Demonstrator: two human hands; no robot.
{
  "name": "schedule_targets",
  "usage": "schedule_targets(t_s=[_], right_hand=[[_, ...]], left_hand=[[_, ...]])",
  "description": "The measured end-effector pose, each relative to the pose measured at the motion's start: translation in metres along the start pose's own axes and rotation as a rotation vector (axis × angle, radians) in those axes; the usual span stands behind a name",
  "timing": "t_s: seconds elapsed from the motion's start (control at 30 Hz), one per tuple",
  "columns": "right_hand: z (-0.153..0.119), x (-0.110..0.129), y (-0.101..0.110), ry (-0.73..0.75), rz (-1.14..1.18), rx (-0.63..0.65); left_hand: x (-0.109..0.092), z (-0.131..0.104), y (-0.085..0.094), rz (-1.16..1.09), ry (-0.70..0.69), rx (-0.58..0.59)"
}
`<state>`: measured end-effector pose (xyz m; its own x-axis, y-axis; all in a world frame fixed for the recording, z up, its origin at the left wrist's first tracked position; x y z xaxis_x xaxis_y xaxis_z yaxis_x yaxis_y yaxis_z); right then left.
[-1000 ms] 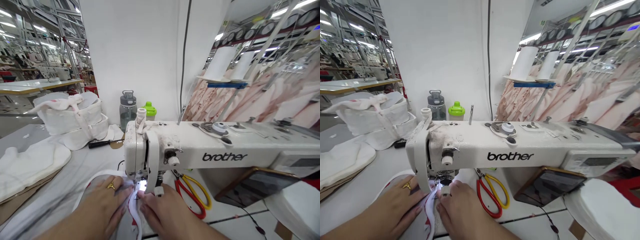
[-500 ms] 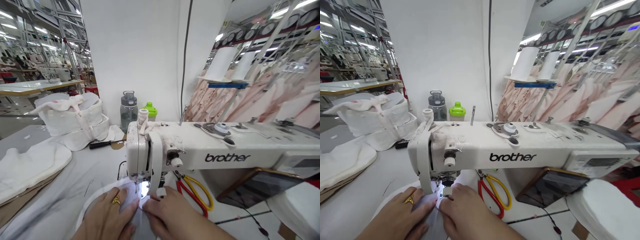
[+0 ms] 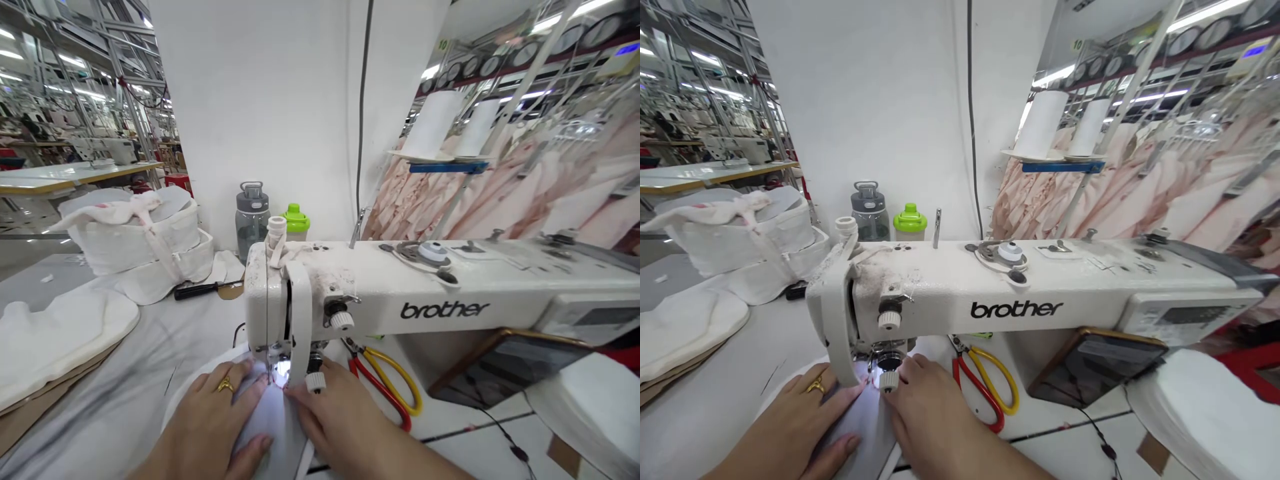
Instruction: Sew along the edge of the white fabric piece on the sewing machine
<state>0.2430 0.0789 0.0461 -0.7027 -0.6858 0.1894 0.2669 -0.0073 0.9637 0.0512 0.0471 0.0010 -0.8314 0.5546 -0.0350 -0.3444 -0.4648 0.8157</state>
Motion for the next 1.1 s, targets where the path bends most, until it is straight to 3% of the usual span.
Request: schedule_targets(t_s=[0.1,0.23,0.4,0.5,0.63,0.8,0.93,1.1], right_hand=[[0.000,0.000,-0.002,-0.023,-0.016,-0.021],[-0.001,0.001,-0.006,-0.016,-0.033,-0.054],[-0.004,0.003,-0.008,-0.003,0.029,-0.105],[-0.004,0.003,-0.005,-0.004,0.064,-0.124],[-0.003,0.000,-0.001,-0.002,0.060,-0.094],[-0.002,-0.005,0.001,-0.067,0.021,-0.017],[-0.002,-0.004,0.003,-0.089,0.055,0.009],[-0.004,-0.004,0.002,-0.055,0.058,-0.018]], left_hand=[[0.004,0.000,-0.001,-0.014,0.034,0.018],[0.016,0.010,0.007,-0.066,0.051,0.134],[0.023,0.024,0.019,-0.153,-0.076,0.191],[0.010,0.021,0.015,-0.219,-0.143,0.140],[0.000,0.007,0.007,-0.139,-0.220,-0.029],[0.000,0.009,0.018,-0.072,-0.275,0.148],[-0.005,0.020,0.031,-0.037,-0.193,0.241],[0.003,0.010,0.011,-0.190,-0.105,0.183]])
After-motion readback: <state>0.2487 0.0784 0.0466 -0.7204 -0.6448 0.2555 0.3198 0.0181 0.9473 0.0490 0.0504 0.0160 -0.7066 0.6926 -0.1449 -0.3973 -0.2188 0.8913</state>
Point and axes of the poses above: each hand's wrist, its own z-axis towards the middle knuckle, its own y-axis out of the back of the hand, x = y × z, the point moved 3 cm from there along z, towards the middle knuckle, and after that the axes turned 10 degrees about -x, right-handed, at the moved point
